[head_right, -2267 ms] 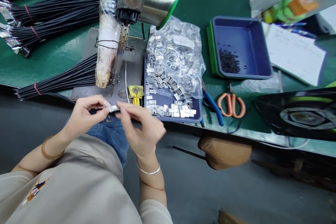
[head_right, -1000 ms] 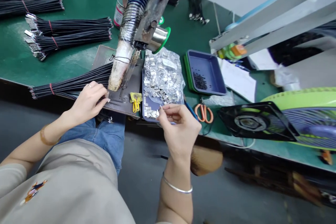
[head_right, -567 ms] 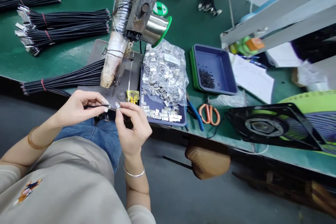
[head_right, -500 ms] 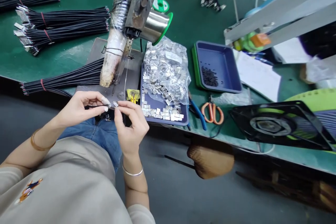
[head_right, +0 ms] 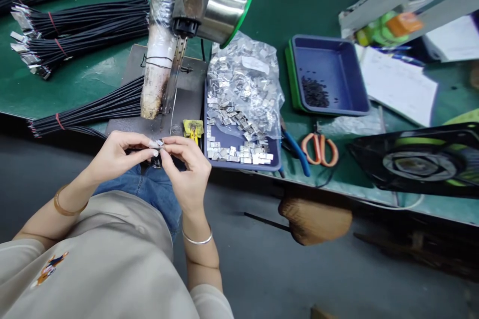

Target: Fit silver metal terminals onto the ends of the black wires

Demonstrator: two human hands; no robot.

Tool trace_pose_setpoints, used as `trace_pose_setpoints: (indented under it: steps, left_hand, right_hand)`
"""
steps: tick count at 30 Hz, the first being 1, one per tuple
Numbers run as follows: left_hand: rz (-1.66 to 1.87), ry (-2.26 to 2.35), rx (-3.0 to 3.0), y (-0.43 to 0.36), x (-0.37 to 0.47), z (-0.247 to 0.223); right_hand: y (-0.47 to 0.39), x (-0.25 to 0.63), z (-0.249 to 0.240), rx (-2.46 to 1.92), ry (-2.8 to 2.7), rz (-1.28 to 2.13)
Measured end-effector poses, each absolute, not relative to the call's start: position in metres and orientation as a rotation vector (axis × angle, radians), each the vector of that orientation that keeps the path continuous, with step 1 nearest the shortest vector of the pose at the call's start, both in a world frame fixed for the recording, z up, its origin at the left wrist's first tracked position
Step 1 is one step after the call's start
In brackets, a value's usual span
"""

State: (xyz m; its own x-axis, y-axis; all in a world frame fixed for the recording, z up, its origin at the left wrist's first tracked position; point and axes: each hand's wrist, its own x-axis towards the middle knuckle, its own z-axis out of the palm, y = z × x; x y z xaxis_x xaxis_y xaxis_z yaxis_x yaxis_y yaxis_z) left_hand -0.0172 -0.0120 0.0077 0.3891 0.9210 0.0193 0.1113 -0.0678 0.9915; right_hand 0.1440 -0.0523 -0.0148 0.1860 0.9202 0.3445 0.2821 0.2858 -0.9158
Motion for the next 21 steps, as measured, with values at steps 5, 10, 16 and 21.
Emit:
trace_pose_setpoints:
  steps: [5,10,16,21]
  left_hand:
    - [0.868,0.967,1.648,-0.012,-0.018,0.008]
    - [0.889,0.941,1.977,-0.014,-0.019,0.002]
    - [0.744,0.973,2.441,-0.015,-0.019,-0.006]
    - [0.786,0.92,1.847,-0.013,-0.021,0.0]
  right_hand:
    - [-0.055,0.149,-0.013,-1.253,-1.434,0.645]
    - [-0.055,0.152,-0.006,-1.299,-1.542,0.51]
    - [-0.058,0.144,-0.006,-1.364,-1.559,0.385]
    - [-0.057,0.132,-0.015,-1.325,-1.41,0.365]
